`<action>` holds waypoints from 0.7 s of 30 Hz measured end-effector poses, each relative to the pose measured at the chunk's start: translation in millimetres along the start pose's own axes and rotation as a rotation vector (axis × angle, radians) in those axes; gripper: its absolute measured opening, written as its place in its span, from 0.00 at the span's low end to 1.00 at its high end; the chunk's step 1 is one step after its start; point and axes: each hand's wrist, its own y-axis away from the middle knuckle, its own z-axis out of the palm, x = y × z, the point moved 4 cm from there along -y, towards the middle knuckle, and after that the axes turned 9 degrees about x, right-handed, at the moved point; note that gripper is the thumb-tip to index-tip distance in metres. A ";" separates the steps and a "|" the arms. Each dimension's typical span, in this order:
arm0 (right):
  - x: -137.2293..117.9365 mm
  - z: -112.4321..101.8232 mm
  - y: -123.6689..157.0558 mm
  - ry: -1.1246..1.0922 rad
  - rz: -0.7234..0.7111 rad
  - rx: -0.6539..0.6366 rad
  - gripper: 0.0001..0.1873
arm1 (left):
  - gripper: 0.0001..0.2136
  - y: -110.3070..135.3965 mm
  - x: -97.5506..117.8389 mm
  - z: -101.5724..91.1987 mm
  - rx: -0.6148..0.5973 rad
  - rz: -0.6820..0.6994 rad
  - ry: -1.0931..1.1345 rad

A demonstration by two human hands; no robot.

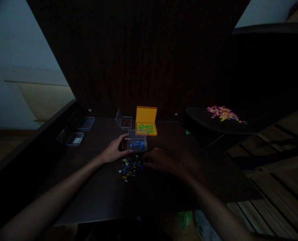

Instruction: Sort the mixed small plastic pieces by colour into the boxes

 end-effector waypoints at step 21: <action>-9.1 -3.4 -87.2 0.123 -0.004 0.145 0.13 | 0.36 0.8 1.1 0.2 0.015 -0.002 0.005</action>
